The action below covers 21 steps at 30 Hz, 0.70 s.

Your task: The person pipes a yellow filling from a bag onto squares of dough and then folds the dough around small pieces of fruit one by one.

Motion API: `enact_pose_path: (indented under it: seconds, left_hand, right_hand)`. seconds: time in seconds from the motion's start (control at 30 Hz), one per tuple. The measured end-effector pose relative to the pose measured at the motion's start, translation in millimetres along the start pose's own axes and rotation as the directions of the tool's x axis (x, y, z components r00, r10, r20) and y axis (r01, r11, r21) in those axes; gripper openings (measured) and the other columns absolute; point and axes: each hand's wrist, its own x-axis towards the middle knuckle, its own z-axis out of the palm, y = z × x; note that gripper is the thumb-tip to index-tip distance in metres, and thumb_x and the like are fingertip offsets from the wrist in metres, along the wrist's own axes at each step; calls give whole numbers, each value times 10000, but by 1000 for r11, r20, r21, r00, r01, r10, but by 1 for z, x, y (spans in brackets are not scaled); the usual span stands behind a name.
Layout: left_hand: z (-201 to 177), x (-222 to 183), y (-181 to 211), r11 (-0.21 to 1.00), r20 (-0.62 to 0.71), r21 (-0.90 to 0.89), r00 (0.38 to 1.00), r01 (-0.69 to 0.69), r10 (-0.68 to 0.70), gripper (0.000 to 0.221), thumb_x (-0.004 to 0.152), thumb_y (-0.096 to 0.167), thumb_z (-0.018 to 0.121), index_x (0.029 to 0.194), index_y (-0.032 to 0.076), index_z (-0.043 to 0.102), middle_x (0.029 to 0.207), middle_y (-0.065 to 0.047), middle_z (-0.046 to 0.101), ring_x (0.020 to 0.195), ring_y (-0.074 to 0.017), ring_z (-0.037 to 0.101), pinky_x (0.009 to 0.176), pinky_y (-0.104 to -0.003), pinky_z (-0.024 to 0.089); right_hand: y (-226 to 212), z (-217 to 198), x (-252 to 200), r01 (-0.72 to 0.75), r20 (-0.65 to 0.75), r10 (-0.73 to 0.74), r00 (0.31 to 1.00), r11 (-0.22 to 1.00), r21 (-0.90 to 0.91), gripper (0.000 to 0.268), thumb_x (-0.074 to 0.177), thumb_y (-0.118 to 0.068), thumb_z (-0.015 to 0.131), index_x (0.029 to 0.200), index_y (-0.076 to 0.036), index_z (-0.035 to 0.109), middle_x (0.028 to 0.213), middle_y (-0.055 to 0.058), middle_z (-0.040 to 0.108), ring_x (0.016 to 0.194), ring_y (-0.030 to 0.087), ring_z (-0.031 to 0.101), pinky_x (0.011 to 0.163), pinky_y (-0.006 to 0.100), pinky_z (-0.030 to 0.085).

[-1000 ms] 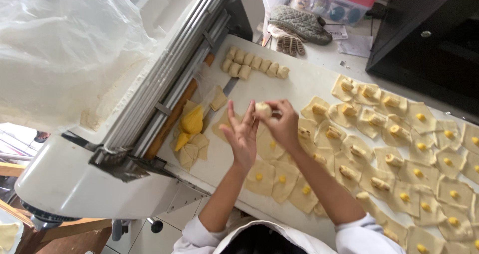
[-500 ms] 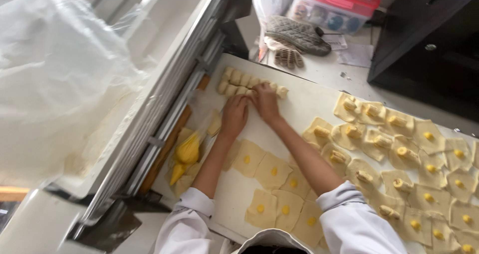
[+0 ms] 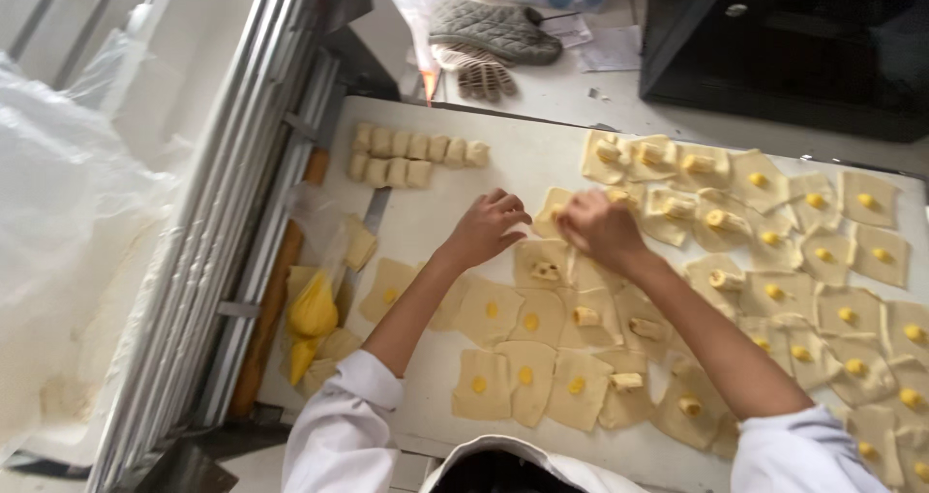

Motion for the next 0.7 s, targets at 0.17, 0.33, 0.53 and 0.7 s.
enact_pose_path:
  seconds: [0.17,0.33,0.53,0.7]
  left_hand:
    - [14,19,-8,986,58,-154,996,-60,70,163,887,167,753,1048,147,735,1053,-25,619,1019,-229,574,922,-369,502]
    - [15,22,-21,944,99,83,945,-320,312,201,873,99,654,1066,124,705,1060,-23,602,1043,-209,593,925,-324,511]
    - [26,41,-15,965,28,138,975,-223,221,176,915,116,630,1084,69,641,1088,-32,580,1059,-208,597,915,-329,501]
    - [18,52,-3,998,-27,-49,999,-34,33,117,1014,171,664,1069,73,633,1141,-11,589,1097,-222,577,939,-366,498]
  right_hand:
    - [-9,2,-38,4,-117,0,993,999,34,124,827,-122,761,948,-97,751,940,21,679,939,233,645,773,372,559]
    - [-9,5,-34,-36,-187,43,981,999,39,127,844,-130,764,965,-90,755,944,30,684,938,237,643,787,380,560]
    - [-32,25,-24,-269,-188,249,950,959,-93,354,833,-406,827,862,-61,754,858,63,659,871,260,632,730,405,540]
    - [-34,28,-15,-278,-289,207,935,933,-228,167,857,-256,781,875,-94,741,924,43,657,925,254,622,796,405,527]
